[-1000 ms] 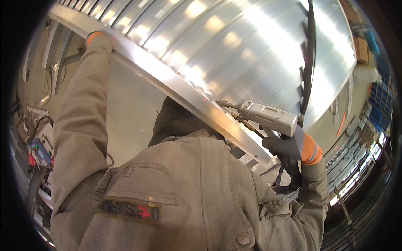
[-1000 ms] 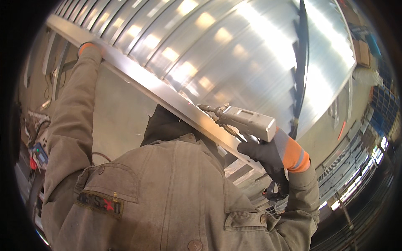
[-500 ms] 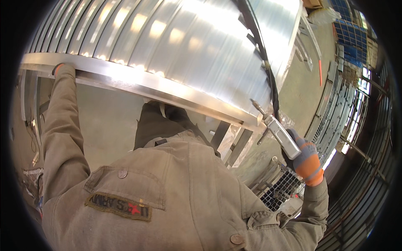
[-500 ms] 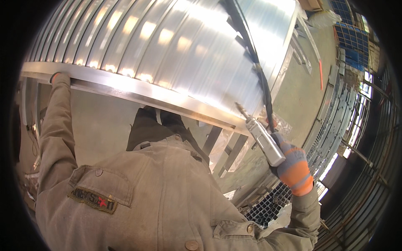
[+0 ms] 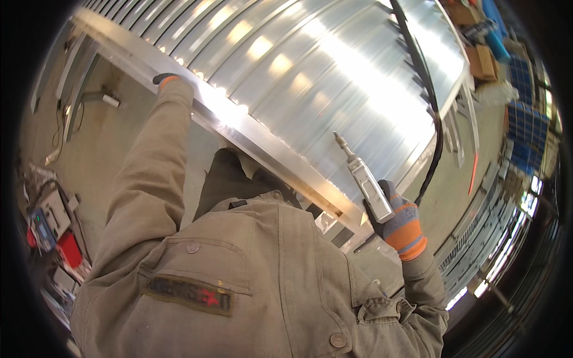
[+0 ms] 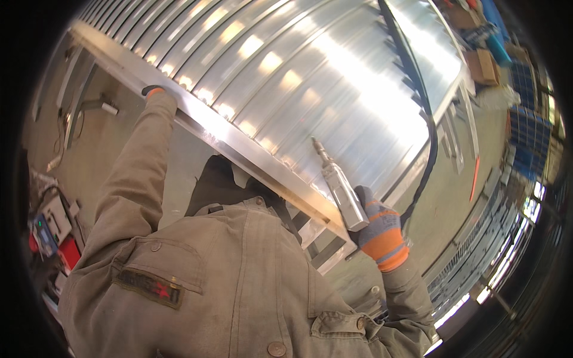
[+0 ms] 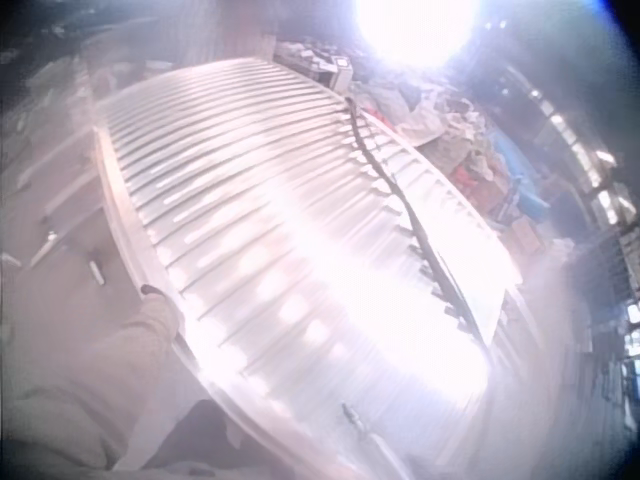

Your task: The person welds a metal sheet to a metal frame using a welding torch. They hold the sheet in place with one hand while guiding the torch along the seam with the other, creating a continuous weld bead.

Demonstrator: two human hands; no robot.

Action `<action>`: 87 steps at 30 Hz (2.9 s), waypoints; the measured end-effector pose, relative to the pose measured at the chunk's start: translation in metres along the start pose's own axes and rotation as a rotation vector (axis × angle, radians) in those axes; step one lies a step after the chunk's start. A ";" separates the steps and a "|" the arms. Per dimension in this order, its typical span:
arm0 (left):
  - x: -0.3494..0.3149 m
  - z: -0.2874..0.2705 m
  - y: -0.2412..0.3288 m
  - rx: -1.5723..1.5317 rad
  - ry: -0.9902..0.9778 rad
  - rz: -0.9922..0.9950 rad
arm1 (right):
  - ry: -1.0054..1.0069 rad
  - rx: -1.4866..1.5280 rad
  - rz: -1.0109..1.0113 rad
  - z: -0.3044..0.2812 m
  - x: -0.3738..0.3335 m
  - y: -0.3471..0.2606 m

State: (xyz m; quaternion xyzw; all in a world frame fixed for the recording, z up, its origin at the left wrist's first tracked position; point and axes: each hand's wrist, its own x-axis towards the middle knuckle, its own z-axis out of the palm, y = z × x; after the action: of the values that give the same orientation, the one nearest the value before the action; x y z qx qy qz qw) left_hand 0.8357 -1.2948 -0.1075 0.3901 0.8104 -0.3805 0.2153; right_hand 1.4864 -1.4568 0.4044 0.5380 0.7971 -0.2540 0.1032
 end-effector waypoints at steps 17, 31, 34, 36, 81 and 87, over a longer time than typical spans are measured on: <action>-0.035 0.026 -0.017 -0.060 0.034 -0.130 | -0.488 0.633 -0.098 0.023 0.189 -0.011; -0.036 0.032 -0.023 -0.049 0.024 -0.137 | -0.645 0.742 0.010 0.035 0.225 -0.012; -0.036 0.033 -0.023 -0.047 0.026 -0.138 | -0.671 0.742 0.037 0.036 0.230 -0.013; -0.035 0.034 -0.023 -0.048 0.028 -0.138 | -0.681 0.742 0.069 0.037 0.232 -0.013; -0.027 0.039 -0.025 0.013 0.037 -0.107 | -0.737 0.762 0.135 0.013 0.234 -0.016; -0.024 0.040 -0.026 0.024 0.040 -0.107 | -0.752 0.730 0.125 0.012 0.231 -0.013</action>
State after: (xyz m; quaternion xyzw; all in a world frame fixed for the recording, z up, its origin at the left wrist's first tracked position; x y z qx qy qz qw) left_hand 0.8315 -1.3484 -0.1048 0.3565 0.8295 -0.3933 0.1735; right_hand 1.3813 -1.2812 0.2966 0.4572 0.5312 -0.6839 0.2028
